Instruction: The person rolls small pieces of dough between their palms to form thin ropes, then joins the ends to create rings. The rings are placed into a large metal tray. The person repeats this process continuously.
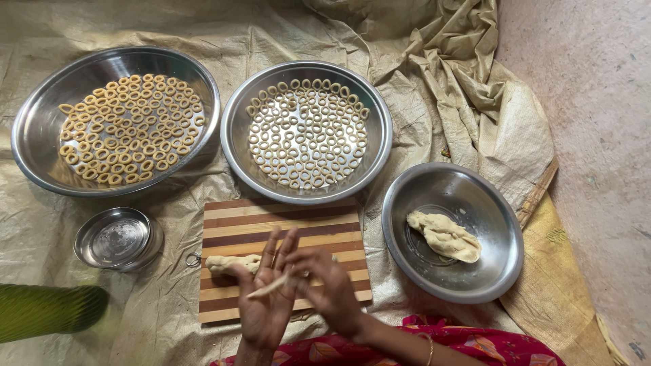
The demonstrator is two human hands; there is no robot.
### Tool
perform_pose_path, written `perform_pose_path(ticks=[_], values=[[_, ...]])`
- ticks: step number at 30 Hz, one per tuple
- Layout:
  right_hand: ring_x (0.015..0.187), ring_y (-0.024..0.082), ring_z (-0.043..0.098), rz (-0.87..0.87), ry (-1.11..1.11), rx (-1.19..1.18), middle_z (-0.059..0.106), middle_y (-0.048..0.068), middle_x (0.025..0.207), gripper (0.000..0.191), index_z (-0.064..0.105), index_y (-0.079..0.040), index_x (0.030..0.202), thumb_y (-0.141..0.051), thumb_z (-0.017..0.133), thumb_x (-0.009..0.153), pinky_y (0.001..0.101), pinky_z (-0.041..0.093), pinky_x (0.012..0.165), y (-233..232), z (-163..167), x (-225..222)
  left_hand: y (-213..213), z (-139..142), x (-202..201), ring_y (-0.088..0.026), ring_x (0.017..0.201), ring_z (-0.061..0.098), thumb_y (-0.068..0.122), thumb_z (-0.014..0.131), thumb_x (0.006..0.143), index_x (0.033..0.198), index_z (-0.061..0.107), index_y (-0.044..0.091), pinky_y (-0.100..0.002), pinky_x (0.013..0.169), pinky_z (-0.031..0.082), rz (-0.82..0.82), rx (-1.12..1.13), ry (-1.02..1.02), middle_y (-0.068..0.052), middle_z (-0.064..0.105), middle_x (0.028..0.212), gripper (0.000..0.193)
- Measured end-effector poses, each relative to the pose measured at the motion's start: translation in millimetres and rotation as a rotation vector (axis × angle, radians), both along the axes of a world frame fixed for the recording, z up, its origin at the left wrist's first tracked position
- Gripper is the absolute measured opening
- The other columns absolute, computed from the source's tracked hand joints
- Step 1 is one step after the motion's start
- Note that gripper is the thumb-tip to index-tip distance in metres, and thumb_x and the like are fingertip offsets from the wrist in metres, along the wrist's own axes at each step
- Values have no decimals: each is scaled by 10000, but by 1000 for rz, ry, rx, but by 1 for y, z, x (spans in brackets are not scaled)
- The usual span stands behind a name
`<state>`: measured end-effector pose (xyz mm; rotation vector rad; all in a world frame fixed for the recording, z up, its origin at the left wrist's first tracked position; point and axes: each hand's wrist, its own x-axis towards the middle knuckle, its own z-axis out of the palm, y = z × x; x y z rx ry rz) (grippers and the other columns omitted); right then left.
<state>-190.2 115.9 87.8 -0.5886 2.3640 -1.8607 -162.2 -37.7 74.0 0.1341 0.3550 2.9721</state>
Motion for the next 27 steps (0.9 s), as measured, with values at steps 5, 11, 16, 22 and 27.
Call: perform_pose_path(ticks=[5,11,16,22,27], values=[[895,163,744,-61,-316,-150,758,85,941,215,699,-48,1012,-251,686,941,330,618,872,11,5,-23,0,-9,-4,-251,947,753,485,509,1012,1214,693,34,-396,880,632,40,-870,-382,-167,775,1067,527],[935,175,726,-29,-472,-395,752,104,991,261,702,16,1088,-209,708,955,333,573,908,16,10,-35,-4,-20,-5,-186,929,758,297,646,949,1064,739,42,-347,876,571,26,-991,-495,-114,813,962,294],[986,146,726,-7,-446,-334,765,80,1038,234,714,-19,1111,-167,708,930,302,576,934,16,13,-37,-6,-32,-4,-185,984,738,234,709,916,1063,736,32,-340,941,595,18,-957,-531,-127,788,1053,251],[836,165,722,3,-150,362,744,55,989,148,766,-88,1028,-171,681,939,330,609,735,13,14,-32,-9,-32,-6,-176,1069,679,216,701,906,1093,742,53,-342,1016,548,177,-885,-544,-108,739,1258,251],[808,201,733,67,-158,340,758,103,940,181,712,-33,1065,-160,688,938,347,582,729,10,16,-28,-8,-19,-5,-162,1189,671,225,700,909,1023,739,-9,-344,1065,502,239,-1058,-503,-60,661,1441,263]])
